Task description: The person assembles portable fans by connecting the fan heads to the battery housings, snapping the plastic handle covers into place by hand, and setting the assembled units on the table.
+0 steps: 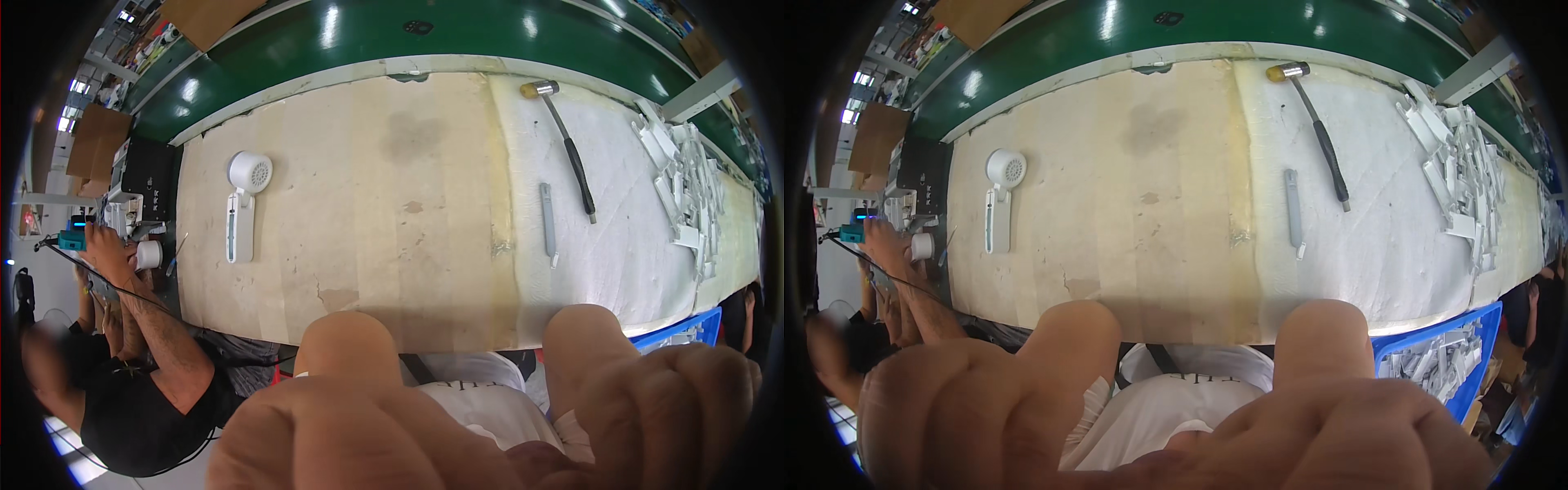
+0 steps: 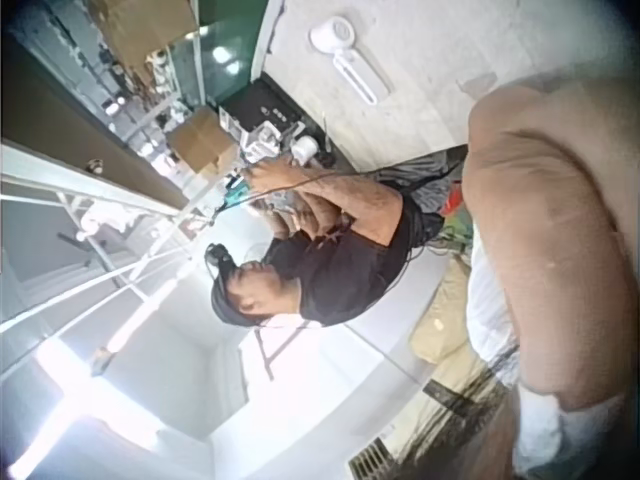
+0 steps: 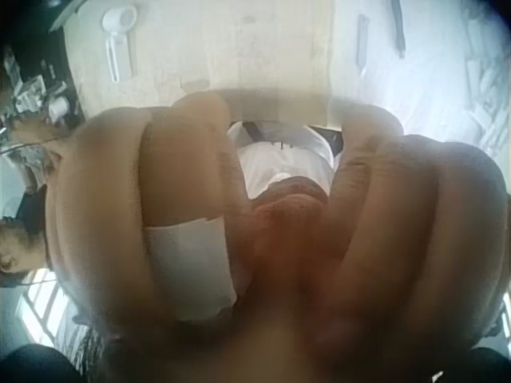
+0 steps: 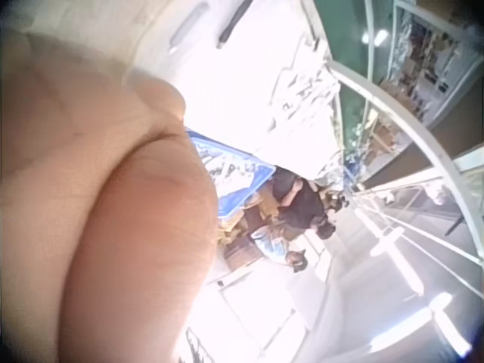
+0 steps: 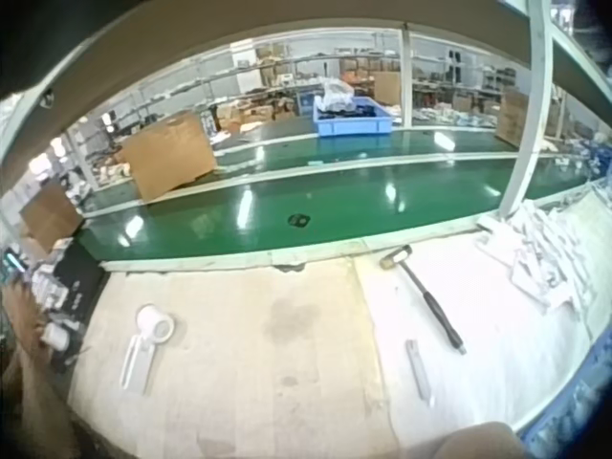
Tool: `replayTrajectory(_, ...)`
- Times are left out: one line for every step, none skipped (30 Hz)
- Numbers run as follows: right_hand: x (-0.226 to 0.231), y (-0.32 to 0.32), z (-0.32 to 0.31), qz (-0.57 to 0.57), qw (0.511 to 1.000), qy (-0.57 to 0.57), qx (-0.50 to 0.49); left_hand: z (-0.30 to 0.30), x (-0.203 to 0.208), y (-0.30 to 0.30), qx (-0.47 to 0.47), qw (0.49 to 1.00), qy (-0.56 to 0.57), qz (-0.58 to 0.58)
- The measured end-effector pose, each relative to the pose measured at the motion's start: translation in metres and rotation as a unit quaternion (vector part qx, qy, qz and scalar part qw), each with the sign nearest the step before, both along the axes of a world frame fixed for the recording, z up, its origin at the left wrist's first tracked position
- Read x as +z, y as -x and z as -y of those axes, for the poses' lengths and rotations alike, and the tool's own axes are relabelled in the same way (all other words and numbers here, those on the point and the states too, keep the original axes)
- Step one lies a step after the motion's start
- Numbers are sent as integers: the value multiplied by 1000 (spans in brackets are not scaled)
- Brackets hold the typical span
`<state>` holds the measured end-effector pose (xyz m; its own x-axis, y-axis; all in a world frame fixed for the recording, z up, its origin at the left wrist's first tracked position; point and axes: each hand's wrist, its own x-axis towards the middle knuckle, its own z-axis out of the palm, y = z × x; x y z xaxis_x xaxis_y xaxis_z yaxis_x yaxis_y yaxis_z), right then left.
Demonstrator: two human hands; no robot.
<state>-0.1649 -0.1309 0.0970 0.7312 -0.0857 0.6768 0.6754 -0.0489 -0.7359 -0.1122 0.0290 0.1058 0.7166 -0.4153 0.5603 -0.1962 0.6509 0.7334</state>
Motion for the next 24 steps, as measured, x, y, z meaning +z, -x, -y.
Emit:
replayTrajectory(0, 0, -1, 2, 1000, -3, 4, 10, 0, 1, -1, 1000, 5, -10)
replayTrajectory(-1, 1, 2, 4, 1000, -6, 8, -2, 1, 12, -2, 1000, 9, -20)
replayTrajectory(1, 8, 0, 5, 1000, -10, 10, 4, 3, 15, -5, 999, 13, -31)
replayTrajectory(2, 5, 1, 6, 1000, -14, 12, 9, 5, 15, -7, 999, 17, -42)
replayTrajectory(2, 10, 4, 7, 1000, -18, 14, -1, 8, 11, -10, 998, 21, -54)
replayTrajectory(4, 14, -2, 8, 1000, -23, 18, -2, 10, 14, -11, 998, 24, -64)
replayTrajectory(4, 13, -1, 10, 999, -28, 21, -2, 12, 18, -12, 997, 27, -75)
replayTrajectory(4, 10, -4, 11, 999, -32, 25, -1, 13, 23, -13, 996, 30, -85)
replayTrajectory(4, 8, -2, 13, 999, -35, 26, 2, 13, 26, -18, 995, 35, -96)
replayTrajectory(4, 1, -1, 15, 999, -37, 27, 4, 14, 28, -22, 993, 40, -106)
replayTrajectory(3, 6, 3, 17, 999, -39, 28, 6, 14, 28, -25, 992, 45, -116)
replayTrajectory(7, 9, 6, 20, 998, -44, 34, 6, 16, 26, -24, 991, 49, -125)
replayTrajectory(4, 5, 6, 23, 998, -48, 40, 13, 18, 31, -23, 989, 53, -134)
replayTrajectory(5, 5, 1, 26, 997, -52, 46, 17, 19, 30, -22, 988, 57, -142)
replayTrajectory(6, 4, 1, 28, 997, -55, 48, 18, 21, 23, -25, 986, 62, -153)
replayTrajectory(7, 5, 2, 29, 997, -58, 51, 18, 22, 28, -27, 984, 66, -163)
replayTrajectory(7, 2, 3, 31, 996, -61, 53, 12, 25, 30, -30, 982, 71, -174)
replayTrajectory(10, 0, -6, 33, 996, -65, 56, 7, 34, 31, -32, 980, 75, -183)
replayTrajectory(11, 8, -6, 36, 995, -69, 59, 7, 31, 21, -33, 978, 79, -193)
replayTrajectory(13, 12, -8, 38, 995, -72, 62, 6, 34, 23, -35, 975, 82, -202)
replayTrajectory(12, 6, -7, 40, 994, -76, 66, 6, 34, 23, -37, 973, 86, -212)
replayTrajectory(12, 3, -8, 42, 994, -80, 69, 5, 35, 24, -38, 970, 90, -221)
replayTrajectory(11, 5, -6, 45, 993, -83, 72, 3, 36, 25, -40, 968, 94, -231)
replayTrajectory(10, 8, -2, 47, 992, -87, 75, 2, 37, 27, -42, 965, 98, -240)
